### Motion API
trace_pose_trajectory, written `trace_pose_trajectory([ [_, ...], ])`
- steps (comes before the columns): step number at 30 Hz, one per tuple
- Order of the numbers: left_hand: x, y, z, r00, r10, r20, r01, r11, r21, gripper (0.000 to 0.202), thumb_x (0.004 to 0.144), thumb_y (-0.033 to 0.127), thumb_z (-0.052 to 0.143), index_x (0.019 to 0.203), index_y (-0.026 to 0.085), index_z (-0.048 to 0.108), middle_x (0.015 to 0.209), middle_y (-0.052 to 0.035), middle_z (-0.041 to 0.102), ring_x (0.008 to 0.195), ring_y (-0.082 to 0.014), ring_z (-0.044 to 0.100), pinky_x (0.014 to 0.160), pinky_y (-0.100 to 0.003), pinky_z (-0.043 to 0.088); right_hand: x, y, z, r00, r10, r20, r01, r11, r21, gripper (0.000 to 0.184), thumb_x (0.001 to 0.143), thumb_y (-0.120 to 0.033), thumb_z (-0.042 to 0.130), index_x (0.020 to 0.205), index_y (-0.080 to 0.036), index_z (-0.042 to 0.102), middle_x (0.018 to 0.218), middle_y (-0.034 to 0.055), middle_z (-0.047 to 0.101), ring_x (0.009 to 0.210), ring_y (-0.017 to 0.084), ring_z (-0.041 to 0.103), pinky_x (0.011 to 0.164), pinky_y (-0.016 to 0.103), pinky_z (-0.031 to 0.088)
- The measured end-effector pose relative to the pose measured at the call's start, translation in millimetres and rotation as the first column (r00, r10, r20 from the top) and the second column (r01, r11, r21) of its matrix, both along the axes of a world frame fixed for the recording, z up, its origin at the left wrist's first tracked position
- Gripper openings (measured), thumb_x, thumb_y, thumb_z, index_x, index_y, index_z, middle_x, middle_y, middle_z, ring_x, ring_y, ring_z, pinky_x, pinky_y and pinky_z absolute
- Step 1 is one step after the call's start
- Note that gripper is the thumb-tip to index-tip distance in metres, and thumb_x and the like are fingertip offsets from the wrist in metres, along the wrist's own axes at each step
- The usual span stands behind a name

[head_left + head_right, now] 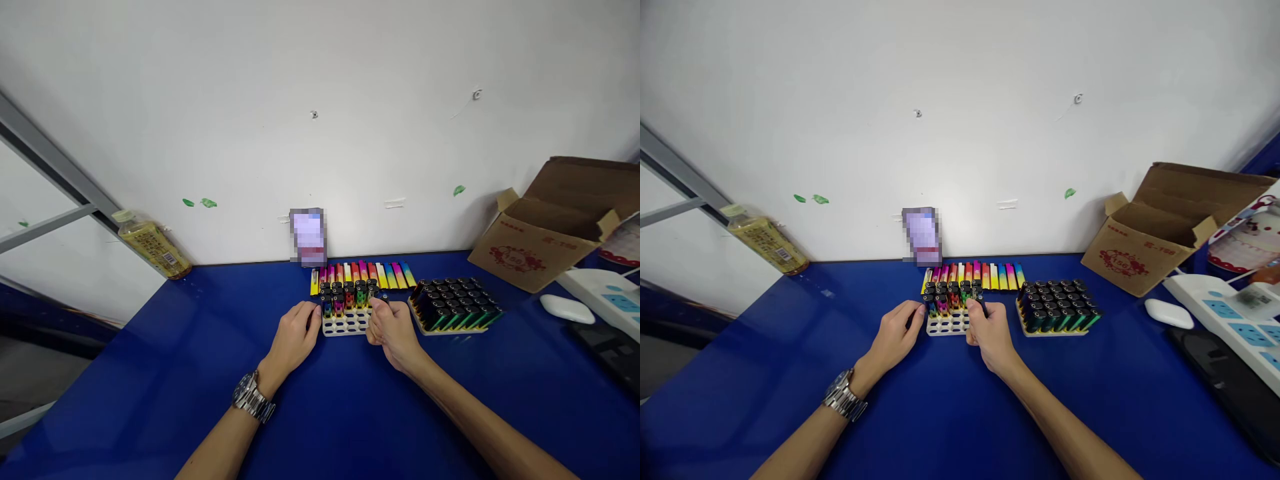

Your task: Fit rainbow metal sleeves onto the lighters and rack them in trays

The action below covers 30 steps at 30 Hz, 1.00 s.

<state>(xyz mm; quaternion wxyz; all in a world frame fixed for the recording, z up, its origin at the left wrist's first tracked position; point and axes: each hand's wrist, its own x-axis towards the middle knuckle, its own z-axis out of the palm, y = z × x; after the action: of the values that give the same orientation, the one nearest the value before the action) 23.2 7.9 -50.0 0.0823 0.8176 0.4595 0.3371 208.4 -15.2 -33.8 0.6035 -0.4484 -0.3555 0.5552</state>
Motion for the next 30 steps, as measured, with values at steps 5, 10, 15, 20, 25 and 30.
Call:
trace_pose_trajectory([
  [5,0.2,-0.2,0.7,1.0,0.005,-0.001,-0.005,1.0,-0.005,0.026,0.095,0.024,0.036,0.081,0.018,0.057,0.072,-0.0024,0.06,0.066,-0.013,0.055,0.063,-0.027,0.043,0.6,0.1,1.0,0.999,0.04,-0.012,-0.039,0.999,0.029,0.056,0.071,-0.047,0.06,0.035,-0.024,0.025,0.031,-0.0102,0.016,0.029,0.002,0.015,0.03,0.02,0.019],
  [10,-0.3,0.5,-0.4,1.0,0.009,-0.012,-0.009,1.0,-0.013,0.026,0.096,0.025,0.036,0.081,0.018,0.056,0.072,-0.0022,0.06,0.066,-0.0133,0.056,0.063,-0.026,0.042,1.8,1.2,-2.6,1.0,-0.028,-0.014,0.028,1.0,-0.005,0.049,0.071,-0.039,0.059,0.037,-0.024,0.028,0.032,-0.0103,0.018,0.03,0.003,0.016,0.03,0.02,0.02],
  [15,-0.4,0.9,-0.4,1.0,0.009,-0.012,-0.009,1.0,-0.018,0.026,0.095,0.024,0.037,0.08,0.018,0.057,0.073,-0.0023,0.062,0.065,-0.0133,0.057,0.063,-0.026,0.043,3.3,3.4,-5.2,0.999,-0.033,-0.019,0.034,0.999,0.012,0.052,0.071,-0.044,0.061,0.037,-0.023,0.028,0.032,-0.0105,0.018,0.029,0.003,0.016,0.03,0.02,0.02],
  [20,0.2,0.2,1.0,1.0,0.014,-0.01,-0.014,1.0,-0.027,0.026,0.094,0.025,0.037,0.08,0.018,0.058,0.073,-0.0023,0.062,0.065,-0.0131,0.056,0.062,-0.027,0.043,4.3,4.5,-4.8,1.0,-0.019,-0.014,0.02,0.998,0.061,0.06,0.074,-0.055,0.062,0.038,-0.023,0.028,0.033,-0.0102,0.018,0.03,0.003,0.015,0.031,0.021,0.02],
  [25,-0.2,-0.1,1.3,1.0,0.01,-0.016,-0.011,0.999,-0.04,0.027,0.095,0.025,0.036,0.08,0.018,0.057,0.072,-0.0022,0.06,0.065,-0.0135,0.055,0.063,-0.027,0.042,4.9,2.4,-7.9,0.996,0.068,0.051,-0.076,0.981,0.181,0.053,0.085,-0.066,0.042,0.061,-0.02,0.048,0.041,-0.0071,0.034,0.037,0.008,0.03,0.04,0.023,0.031],
  [30,-0.8,0.2,0.6,1.0,0.007,-0.025,-0.008,1.0,-0.024,0.026,0.095,0.024,0.036,0.079,0.018,0.056,0.071,-0.0014,0.059,0.063,-0.0133,0.054,0.062,-0.027,0.042,4.8,-2.6,-1.6,0.973,0.073,0.217,-0.126,0.962,0.242,0.039,0.092,-0.057,0.036,0.096,-0.021,0.052,0.059,-0.0027,0.05,0.054,0.014,0.048,0.055,0.027,0.043],
])
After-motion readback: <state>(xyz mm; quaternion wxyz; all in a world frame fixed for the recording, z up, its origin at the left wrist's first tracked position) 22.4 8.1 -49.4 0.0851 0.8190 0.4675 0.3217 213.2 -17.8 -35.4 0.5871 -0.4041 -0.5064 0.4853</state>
